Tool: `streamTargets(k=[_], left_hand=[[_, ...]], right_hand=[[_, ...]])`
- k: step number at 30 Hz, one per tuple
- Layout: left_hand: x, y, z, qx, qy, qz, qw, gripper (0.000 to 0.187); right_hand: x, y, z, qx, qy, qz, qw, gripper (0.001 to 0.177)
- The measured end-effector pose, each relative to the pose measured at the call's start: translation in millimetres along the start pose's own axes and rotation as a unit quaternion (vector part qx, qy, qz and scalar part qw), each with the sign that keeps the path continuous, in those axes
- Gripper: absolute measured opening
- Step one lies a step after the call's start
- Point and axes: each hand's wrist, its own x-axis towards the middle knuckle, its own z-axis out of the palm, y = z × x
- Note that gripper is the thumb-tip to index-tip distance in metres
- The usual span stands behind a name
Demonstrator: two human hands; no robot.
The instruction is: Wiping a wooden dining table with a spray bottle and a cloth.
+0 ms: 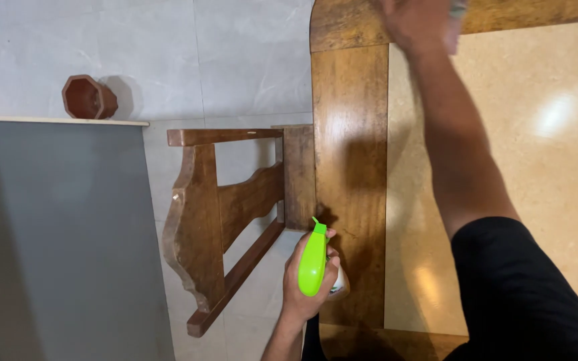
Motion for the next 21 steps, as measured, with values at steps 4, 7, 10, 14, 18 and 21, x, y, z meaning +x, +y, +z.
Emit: streamTargets(k=[4,7,10,14,18,21], left_hand=[[-1.7,9.7,11.1,0.008,-0.014,-0.016,1.0,0.046],[0.9,18.9,28.6,0.013,-0.037,0.008,0.999,0.048],[-0.8,28.3,48.0,0.022,-0.065,0.02,0.997,0.048],[-4.3,43.4,75.9,0.042,-0.102,0.045,0.993,0.048],[-14.6,48.5,101.1,0.082,-0.134,0.065,0.985,0.047],[-23.2,48.7,119.6,0.112,-0.154,0.052,0.98,0.045]], right_hand=[[-12.9,-17.8,7.3,-0.037,-0.061,-0.16,0.984,0.083],[-29.6,8.8,45.2,-0.072,0.083,-0.346,0.932,0.083],[-75.1,29.1,23.2,-0.044,-0.046,-0.335,0.94,0.079],[-111.8,116.3,-6.7,0.054,-0.031,-0.293,0.954,0.07],[-161.4,268.3,-54.0,0.007,0.101,-0.117,0.988,0.071],[-223.3,386.8,-84.6,-0.003,0.141,0.025,0.99,0.071]])
